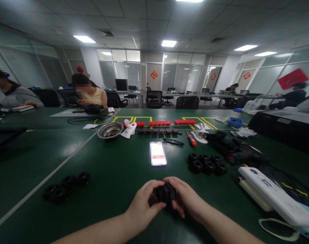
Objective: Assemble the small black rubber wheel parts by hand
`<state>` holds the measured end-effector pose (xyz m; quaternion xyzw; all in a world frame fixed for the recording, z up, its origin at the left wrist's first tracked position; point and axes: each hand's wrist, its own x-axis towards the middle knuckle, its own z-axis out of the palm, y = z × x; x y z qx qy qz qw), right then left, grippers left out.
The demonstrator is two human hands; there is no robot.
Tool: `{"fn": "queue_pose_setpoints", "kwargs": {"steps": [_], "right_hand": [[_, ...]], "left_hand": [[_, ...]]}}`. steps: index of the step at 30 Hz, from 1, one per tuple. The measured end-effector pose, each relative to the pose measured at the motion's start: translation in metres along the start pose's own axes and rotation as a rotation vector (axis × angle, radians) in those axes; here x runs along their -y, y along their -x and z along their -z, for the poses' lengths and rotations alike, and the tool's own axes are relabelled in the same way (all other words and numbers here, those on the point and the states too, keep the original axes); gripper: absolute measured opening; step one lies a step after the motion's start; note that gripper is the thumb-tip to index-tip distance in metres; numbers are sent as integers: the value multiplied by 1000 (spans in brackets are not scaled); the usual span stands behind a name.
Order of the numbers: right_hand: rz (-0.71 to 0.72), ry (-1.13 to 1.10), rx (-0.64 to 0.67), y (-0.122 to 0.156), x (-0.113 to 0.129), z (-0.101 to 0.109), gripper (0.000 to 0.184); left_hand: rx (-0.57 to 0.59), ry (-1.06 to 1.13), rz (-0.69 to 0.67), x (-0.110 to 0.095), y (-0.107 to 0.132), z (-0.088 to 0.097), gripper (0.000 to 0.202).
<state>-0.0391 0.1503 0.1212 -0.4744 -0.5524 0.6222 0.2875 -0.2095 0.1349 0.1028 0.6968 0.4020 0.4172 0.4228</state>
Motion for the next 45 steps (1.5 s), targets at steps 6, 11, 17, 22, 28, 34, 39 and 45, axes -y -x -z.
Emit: {"fn": "queue_pose_setpoints", "kwargs": {"steps": [6,11,17,22,28,34,39,45], "right_hand": [[-50,-159,71,-8,-8,-1,40],[361,120,-47,-2,-8,3,41],[753,752,-75,12,-3,2,47],[554,569,-240,10,-2,1,47],[472,665,-141,11,1,6,31],[572,579,-121,11,-1,6,51],[410,485,-82,6,1,3,25],[549,738,-140,10,1,3,26]], "left_hand": [[8,-129,-62,-4,4,1,36],[-61,249,243,0,-4,-2,38],[83,647,458,-1,-10,-5,53],[98,603,256,3,-4,-7,48],[107,557,347,8,-6,-4,56],[72,571,366,8,-9,-5,57],[59,517,338,12,-6,-8,51],[83,515,335,11,-7,-6,56]]}}
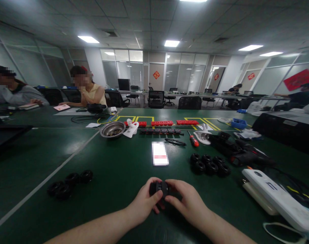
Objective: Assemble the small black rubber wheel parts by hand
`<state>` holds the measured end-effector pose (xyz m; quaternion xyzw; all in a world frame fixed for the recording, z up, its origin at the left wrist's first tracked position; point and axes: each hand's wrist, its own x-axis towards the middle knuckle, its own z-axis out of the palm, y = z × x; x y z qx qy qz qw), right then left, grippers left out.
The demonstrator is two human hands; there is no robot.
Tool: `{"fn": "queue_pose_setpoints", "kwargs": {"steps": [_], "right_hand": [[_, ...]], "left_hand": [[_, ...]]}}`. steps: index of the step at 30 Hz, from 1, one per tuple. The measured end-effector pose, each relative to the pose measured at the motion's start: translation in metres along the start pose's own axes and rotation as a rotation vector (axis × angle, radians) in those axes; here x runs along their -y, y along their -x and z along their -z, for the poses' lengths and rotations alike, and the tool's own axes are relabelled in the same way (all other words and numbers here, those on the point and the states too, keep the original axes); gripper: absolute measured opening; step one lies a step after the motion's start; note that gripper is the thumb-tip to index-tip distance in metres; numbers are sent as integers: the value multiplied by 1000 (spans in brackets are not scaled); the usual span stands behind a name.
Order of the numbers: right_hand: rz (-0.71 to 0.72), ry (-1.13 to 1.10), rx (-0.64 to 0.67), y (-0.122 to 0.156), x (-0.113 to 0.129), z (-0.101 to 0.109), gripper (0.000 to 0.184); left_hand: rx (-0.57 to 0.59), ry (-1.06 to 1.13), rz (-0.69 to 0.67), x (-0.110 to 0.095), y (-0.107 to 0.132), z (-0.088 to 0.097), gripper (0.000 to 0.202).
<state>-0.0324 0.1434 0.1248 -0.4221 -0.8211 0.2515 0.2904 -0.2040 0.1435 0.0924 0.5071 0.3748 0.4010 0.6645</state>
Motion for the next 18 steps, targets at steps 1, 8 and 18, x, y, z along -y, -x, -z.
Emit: {"fn": "queue_pose_setpoints", "kwargs": {"steps": [1,8,18], "right_hand": [[64,31,-37,2,0,-1,30],[-63,-128,-138,1,2,-2,39],[-149,-149,69,1,0,3,17]], "left_hand": [[-11,8,14,0,-1,0,56],[2,0,-8,-2,1,1,47],[72,-105,-50,0,3,1,63]]}}
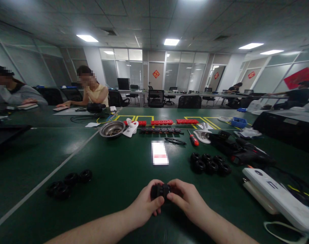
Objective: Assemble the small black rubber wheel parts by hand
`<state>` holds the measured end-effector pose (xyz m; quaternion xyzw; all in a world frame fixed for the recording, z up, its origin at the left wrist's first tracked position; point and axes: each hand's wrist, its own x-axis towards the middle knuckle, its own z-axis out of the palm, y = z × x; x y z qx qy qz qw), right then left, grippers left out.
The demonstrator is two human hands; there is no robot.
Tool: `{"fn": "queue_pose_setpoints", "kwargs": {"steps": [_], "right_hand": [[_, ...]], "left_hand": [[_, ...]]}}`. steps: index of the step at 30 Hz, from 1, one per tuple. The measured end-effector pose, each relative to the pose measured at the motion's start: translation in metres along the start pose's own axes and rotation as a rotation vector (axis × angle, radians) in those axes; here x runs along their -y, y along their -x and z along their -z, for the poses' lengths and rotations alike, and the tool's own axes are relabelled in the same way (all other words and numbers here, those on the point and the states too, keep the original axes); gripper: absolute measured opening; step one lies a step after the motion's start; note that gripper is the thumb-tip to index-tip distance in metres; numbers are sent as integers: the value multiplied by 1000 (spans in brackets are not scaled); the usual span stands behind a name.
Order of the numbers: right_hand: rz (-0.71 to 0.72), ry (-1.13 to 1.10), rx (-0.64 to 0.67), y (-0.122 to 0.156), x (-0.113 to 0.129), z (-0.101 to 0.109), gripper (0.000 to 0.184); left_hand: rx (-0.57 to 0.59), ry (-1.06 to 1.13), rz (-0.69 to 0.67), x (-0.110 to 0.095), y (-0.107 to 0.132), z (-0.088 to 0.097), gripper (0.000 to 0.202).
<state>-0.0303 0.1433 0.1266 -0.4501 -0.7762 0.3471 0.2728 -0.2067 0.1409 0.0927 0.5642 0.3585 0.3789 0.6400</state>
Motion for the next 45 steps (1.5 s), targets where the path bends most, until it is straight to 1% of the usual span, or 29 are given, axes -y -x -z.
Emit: {"fn": "queue_pose_setpoints", "kwargs": {"steps": [2,5,6,7,8,9,11,12,14,15,16,18,20,21,22,24,25,27,28,30,33,34,37,39,40,41,43,44,45], "right_hand": [[104,76,-43,2,4,0,26],[266,139,-71,5,6,-2,39],[284,139,-75,5,6,-3,47],[269,128,-86,5,5,-3,55],[225,107,-98,5,5,-4,59],[164,79,-99,4,4,-4,56],[44,32,-53,2,4,-3,31],[6,24,-15,2,4,-2,21],[-11,44,53,0,5,-1,20],[4,69,60,0,5,0,17],[34,98,50,0,6,0,18],[122,156,18,1,8,1,30],[204,196,-10,3,8,2,39],[218,197,-15,4,8,2,43],[204,180,-19,4,7,2,47],[122,105,-32,4,5,2,52],[74,59,-33,3,4,2,47],[-1,0,-8,1,3,1,27],[-23,0,13,0,2,0,24],[-47,27,52,-1,3,-1,26],[-10,51,58,0,7,0,15],[25,67,46,0,8,1,20],[109,145,6,3,11,4,45],[85,148,-1,3,9,4,53],[51,131,-3,2,8,4,54],[14,111,-4,2,6,3,50],[-42,93,12,-1,3,1,29],[-54,98,25,-2,2,1,23],[-59,110,39,-2,2,0,23]], "left_hand": [[-4,22,28,0,-2,1,67],[-3,62,57,-2,-4,1,61],[-7,64,48,-3,-4,1,58],[-19,61,31,-3,-3,1,55],[-37,59,13,-3,-2,0,53],[-57,59,-2,-3,-1,0,52],[-77,59,-19,-1,0,-1,52],[-77,58,-25,0,0,-2,53],[-73,60,-23,3,-1,-1,56],[-76,67,-13,4,-2,-1,59],[-79,79,5,4,-4,0,62],[-80,108,45,4,-6,1,67],[-68,117,68,2,-7,3,67],[-65,112,65,1,-7,3,65],[-66,105,56,-1,-6,3,61],[-76,92,35,-3,-4,1,55],[-77,90,27,-4,-3,0,53],[-73,90,20,-5,0,-1,51],[-74,89,16,-5,0,-2,51],[-74,86,5,-4,0,-2,53],[-90,101,9,-2,-2,0,60],[-96,109,24,-1,-3,0,63],[-99,109,58,-1,-5,1,60],[-94,93,43,-1,-4,1,53],[-92,87,32,-2,-4,0,51],[-91,81,24,-2,-3,0,49],[-89,70,26,-4,-2,-1,48],[-85,62,32,-4,-1,-1,48],[-81,55,38,-5,0,-1,49]]}}
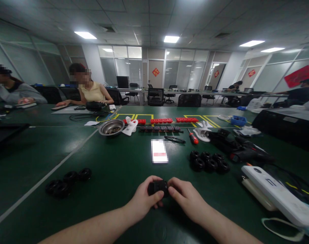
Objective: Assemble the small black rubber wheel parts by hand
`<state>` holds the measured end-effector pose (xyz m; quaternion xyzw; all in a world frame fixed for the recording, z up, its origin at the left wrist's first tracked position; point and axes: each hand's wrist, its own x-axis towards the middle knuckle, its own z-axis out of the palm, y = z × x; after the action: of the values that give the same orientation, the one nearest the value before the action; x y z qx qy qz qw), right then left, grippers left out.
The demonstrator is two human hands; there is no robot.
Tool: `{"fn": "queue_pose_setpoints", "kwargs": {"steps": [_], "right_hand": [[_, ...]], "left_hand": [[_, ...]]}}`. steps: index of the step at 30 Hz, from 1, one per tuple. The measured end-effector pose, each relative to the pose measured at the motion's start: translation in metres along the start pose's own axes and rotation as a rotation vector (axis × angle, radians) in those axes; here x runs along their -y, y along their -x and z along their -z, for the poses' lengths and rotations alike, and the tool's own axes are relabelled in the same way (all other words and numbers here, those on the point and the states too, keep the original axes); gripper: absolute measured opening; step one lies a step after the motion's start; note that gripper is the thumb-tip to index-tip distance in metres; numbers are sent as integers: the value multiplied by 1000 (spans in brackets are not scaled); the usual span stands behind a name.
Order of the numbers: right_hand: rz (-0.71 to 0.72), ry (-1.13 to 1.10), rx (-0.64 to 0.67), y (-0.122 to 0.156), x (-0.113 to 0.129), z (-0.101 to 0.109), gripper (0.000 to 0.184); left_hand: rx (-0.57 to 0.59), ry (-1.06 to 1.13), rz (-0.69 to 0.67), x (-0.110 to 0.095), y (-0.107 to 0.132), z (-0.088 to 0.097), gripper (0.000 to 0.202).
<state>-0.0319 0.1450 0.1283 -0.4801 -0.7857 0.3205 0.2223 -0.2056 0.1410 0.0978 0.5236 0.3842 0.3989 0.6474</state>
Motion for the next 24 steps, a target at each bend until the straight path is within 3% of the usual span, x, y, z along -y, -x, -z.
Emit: {"fn": "queue_pose_setpoints", "kwargs": {"steps": [5,10,13,17,20,24], "right_hand": [[41,7,29,2,6,2,16],[161,56,-7,7,10,5,43],[114,34,-32,7,7,5,50],[28,-32,-25,2,0,3,24],[27,-46,23,-1,-1,1,27],[88,-41,47,3,6,3,20]], "left_hand": [[11,13,15,-2,-1,1,66],[13,23,40,0,-3,3,61],[7,15,-3,-1,-1,3,51],[-31,-86,-68,-5,2,1,49],[-16,-174,-124,-6,3,0,52],[22,-65,-81,1,2,1,55]]}}
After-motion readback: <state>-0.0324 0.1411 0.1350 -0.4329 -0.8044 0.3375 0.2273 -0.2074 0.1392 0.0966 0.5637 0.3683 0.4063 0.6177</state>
